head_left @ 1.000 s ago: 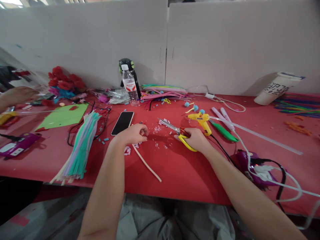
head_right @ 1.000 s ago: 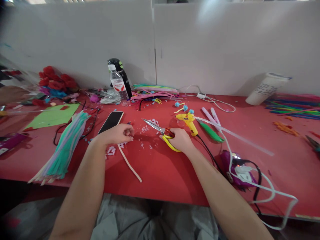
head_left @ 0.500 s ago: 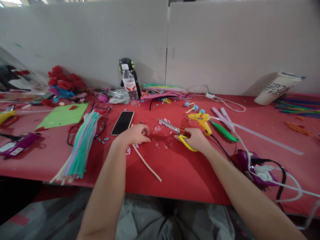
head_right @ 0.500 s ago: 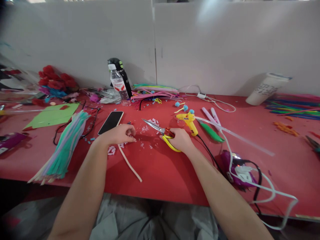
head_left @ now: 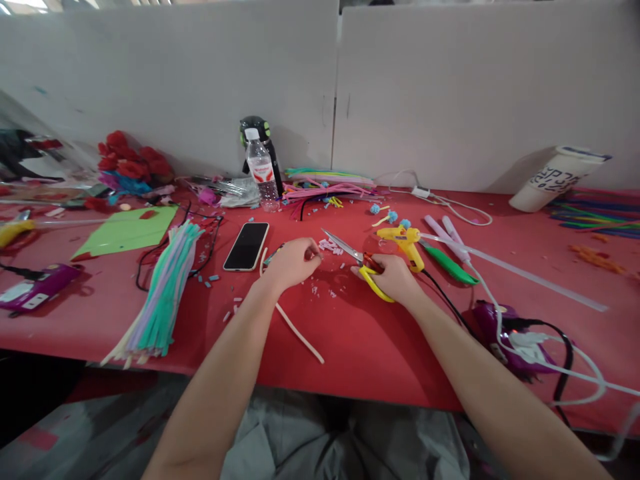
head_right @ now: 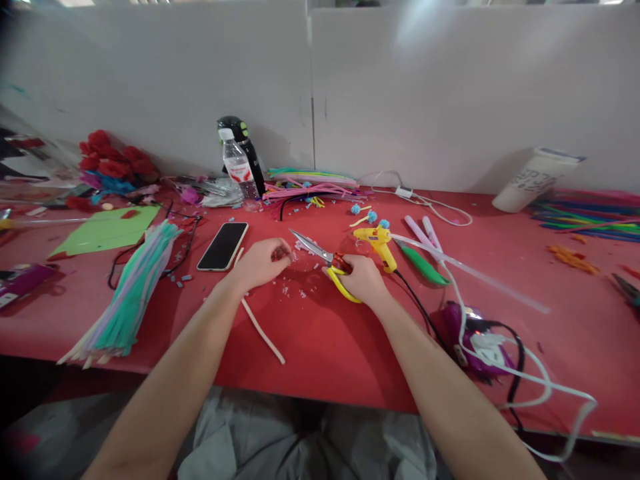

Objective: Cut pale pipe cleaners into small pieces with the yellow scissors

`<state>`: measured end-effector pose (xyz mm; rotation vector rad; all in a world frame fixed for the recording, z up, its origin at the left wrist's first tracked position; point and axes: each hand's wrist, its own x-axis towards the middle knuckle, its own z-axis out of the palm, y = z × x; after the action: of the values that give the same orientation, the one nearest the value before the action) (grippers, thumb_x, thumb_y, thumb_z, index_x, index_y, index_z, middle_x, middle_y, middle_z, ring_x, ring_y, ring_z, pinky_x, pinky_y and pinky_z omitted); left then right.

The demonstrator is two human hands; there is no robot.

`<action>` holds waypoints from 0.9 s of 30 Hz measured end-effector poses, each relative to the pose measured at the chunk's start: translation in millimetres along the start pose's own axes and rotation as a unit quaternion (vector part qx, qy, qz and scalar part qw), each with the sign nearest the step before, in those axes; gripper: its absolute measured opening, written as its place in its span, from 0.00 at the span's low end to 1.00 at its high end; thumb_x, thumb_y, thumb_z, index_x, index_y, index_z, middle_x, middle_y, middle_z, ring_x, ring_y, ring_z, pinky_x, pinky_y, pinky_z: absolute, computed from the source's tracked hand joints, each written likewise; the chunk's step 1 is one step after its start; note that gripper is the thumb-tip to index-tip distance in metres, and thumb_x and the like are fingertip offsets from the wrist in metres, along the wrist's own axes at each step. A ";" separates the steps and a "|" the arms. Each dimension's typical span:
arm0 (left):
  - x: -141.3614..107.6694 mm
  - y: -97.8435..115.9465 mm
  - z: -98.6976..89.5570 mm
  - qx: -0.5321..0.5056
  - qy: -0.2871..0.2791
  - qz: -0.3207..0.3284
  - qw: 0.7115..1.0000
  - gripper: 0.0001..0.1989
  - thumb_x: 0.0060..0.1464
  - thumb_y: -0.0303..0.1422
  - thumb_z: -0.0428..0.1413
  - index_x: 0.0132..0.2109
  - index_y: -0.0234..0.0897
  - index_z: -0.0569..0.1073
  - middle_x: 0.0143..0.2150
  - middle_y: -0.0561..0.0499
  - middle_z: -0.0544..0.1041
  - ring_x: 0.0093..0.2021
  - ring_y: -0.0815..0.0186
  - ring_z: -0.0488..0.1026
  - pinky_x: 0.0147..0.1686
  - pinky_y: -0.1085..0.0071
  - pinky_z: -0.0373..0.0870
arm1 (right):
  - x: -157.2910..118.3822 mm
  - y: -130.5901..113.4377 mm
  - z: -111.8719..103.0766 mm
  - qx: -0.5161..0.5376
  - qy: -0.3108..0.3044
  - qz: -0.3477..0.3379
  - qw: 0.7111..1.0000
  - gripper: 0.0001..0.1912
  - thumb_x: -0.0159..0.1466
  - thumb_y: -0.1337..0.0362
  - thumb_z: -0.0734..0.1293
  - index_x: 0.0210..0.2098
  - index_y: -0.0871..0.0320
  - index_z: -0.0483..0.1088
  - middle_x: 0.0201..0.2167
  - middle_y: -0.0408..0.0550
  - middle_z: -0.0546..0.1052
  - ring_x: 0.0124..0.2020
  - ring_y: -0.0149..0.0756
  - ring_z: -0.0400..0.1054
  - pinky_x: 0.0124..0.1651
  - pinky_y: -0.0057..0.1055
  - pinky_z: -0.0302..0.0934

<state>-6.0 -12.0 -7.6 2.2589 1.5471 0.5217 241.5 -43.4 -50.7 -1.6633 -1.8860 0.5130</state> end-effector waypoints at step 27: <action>9.7 -11.9 -3.8 -0.202 0.121 0.016 0.972 0.08 0.58 0.37 0.54 0.38 0.36 0.69 0.35 0.48 0.79 0.35 0.66 0.77 0.38 0.71 0.72 | -0.2 2.8 2.6 0.046 0.019 0.004 0.999 0.31 0.52 0.36 0.67 0.20 0.56 0.55 0.18 0.39 0.55 0.22 0.28 0.47 0.23 0.27 0.44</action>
<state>-14.1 1.5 -9.0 1.9639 1.3590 1.0519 242.0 -43.0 -54.5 -1.6095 -1.8026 0.5593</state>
